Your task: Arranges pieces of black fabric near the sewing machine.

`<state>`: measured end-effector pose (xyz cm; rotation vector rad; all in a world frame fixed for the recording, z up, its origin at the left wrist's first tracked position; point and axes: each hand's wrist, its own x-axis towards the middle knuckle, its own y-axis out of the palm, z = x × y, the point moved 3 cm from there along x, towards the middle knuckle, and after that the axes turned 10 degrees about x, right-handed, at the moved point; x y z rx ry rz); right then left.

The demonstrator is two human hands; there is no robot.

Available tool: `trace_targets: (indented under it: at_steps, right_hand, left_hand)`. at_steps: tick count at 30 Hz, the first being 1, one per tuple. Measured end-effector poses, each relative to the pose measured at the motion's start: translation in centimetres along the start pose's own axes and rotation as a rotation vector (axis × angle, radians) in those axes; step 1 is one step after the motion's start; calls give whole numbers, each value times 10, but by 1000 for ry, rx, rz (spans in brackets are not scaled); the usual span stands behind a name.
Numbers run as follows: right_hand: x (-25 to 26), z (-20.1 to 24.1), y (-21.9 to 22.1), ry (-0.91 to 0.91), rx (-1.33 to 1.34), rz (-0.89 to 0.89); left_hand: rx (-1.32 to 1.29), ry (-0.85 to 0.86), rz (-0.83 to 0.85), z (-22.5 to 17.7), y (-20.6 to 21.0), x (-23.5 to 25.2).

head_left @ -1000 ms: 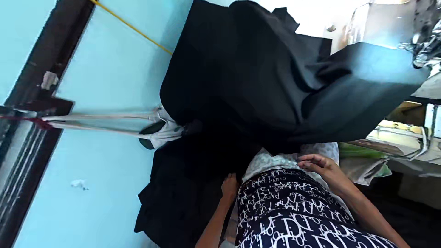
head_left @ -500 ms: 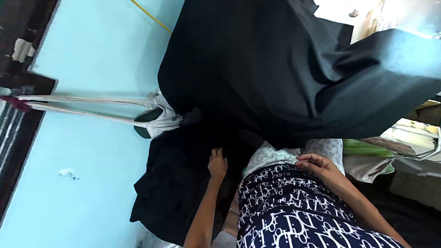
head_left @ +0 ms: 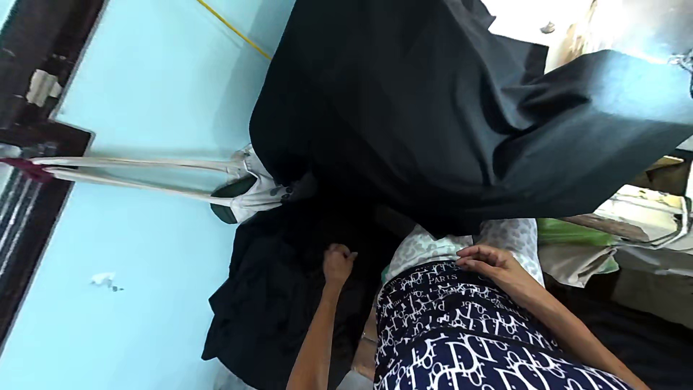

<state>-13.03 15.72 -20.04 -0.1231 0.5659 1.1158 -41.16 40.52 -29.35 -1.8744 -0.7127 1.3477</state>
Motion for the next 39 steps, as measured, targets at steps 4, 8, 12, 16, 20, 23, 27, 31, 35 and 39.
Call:
trace_targets:
  at_steps: [4,8,12,16,20,23,27,31,35,39]
  right_hand:
    - [4,6,9,-29,-34,43]
    - [8,3,12,-24,-39,55]
    - [6,1,11,-16,-33,44]
    - [15,12,20,-80,-143,108]
    - [27,46,64,-468,-481,316]
    - [35,73,102,-640,-595,439]
    - [52,93,120,-654,-602,584]
    - [51,108,92,-605,-606,541]
    - [37,131,49,-535,-440,290]
    - [12,166,7,-671,-324,269]
  left_hand:
    - [-39,-256,-476,73,-10,-2]
    - [-37,-602,-185,119,0,4]
    - [-228,-595,-140,126,-6,13]
    - [-733,-279,-128,50,-44,-15]
    - [-685,393,147,-62,-96,-72]
    - [-551,973,146,-110,-142,-109]
    - [-302,1342,-119,-128,-216,-152]
    - [-204,1088,-636,-110,-274,-172]
    - [-325,926,-858,-87,-311,-172]
    - [-673,291,-1253,7,-318,-131]
